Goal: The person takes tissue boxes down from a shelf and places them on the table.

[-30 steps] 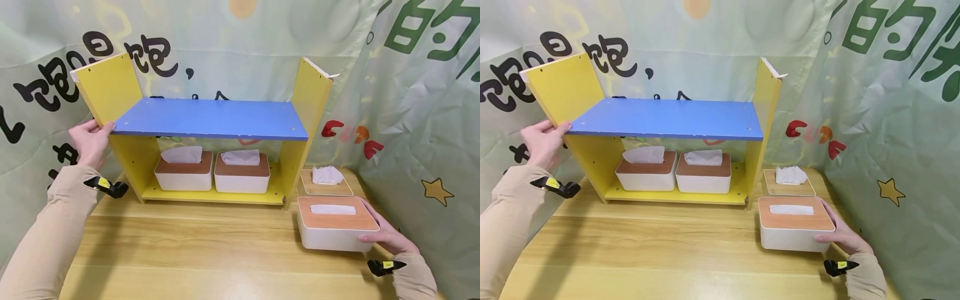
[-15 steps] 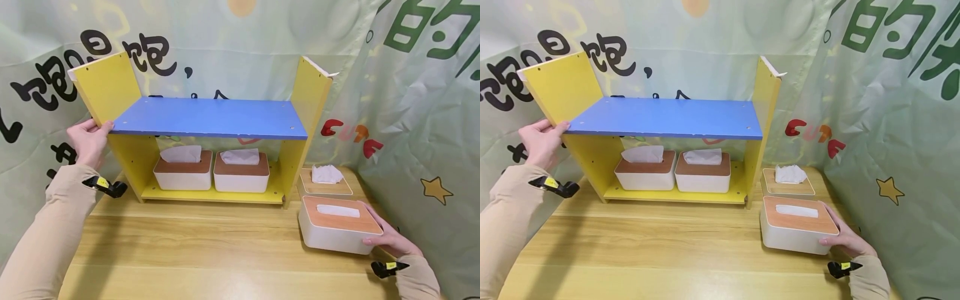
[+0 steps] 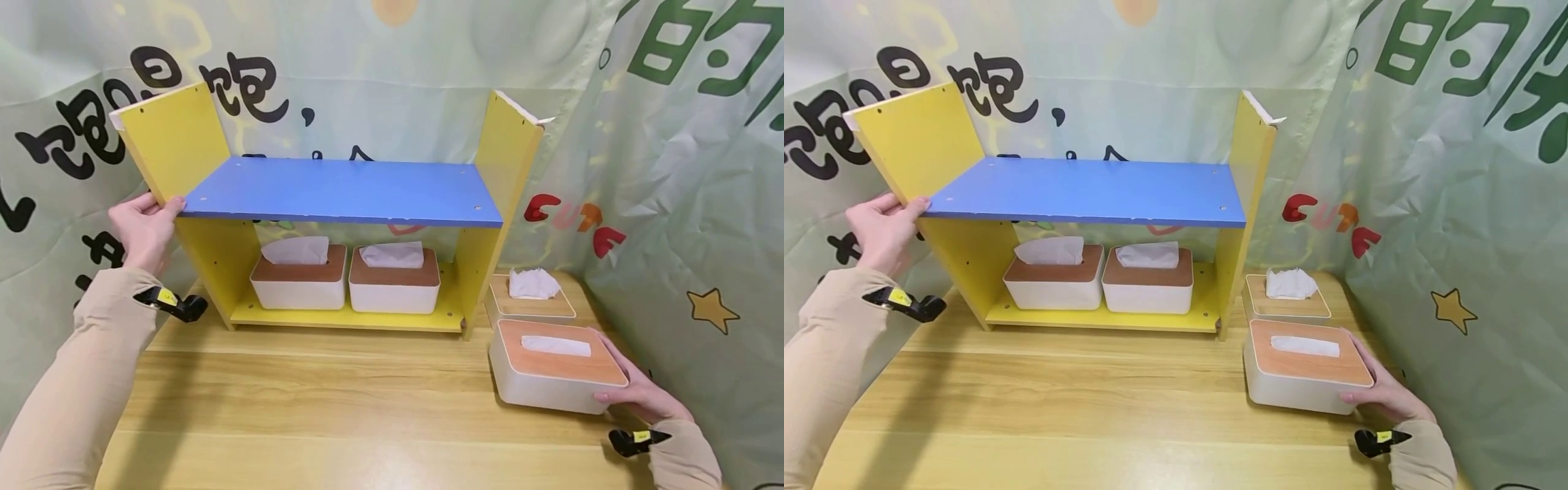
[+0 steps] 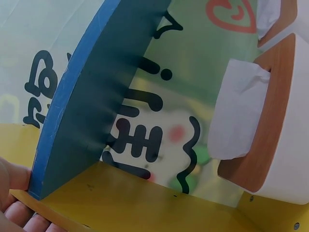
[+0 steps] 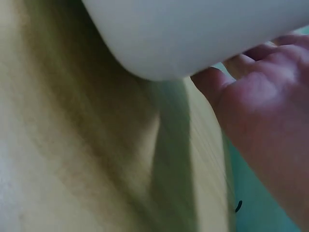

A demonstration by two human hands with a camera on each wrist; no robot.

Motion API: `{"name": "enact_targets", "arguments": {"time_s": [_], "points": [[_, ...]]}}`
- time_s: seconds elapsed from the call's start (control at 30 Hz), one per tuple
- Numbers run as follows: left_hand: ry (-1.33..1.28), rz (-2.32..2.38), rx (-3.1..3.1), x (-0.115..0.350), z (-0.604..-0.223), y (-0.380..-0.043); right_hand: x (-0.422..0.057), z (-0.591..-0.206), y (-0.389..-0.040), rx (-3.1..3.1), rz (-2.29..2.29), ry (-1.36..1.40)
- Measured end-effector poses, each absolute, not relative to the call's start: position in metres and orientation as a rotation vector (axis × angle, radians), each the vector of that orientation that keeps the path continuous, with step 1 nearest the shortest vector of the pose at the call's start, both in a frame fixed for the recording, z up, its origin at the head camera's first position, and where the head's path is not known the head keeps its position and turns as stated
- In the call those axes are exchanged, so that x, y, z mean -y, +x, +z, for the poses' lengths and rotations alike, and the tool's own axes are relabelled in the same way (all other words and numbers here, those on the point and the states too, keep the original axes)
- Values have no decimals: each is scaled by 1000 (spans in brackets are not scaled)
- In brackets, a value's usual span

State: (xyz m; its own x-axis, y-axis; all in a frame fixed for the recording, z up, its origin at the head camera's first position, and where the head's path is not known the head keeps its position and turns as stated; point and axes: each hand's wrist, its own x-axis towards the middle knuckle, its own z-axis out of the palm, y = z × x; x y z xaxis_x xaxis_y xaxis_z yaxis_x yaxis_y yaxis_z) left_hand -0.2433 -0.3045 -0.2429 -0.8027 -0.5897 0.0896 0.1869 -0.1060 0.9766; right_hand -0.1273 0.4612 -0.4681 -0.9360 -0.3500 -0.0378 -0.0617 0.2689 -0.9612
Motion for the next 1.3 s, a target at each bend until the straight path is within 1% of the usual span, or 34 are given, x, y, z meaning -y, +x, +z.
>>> {"name": "enact_targets", "arguments": {"time_s": [0.3,0.47,0.57,0.7,0.83,1.03,1.3], "points": [[453,-1952,1660,304,-243,-245,-462,-472,-121,-2244,-1760,-352],[464,-1952,1661,303,-243,-244,-449,-470,-124,-2182,-1995,-392],[446,-1966,1645,303,-243,-244,-437,-464,-127,-2210,-2119,-291],[437,-1987,1606,303,-243,-243,-423,-455,-130,-2274,-2190,-62],[451,-1985,1627,302,-242,-243,-414,-449,-129,-2295,-2276,65],[466,-1959,1677,304,-242,-243,-410,-447,-131,-2263,-2401,150],[470,-1948,1692,306,-243,-244,-414,-448,-136,-2254,-2418,198]]}}
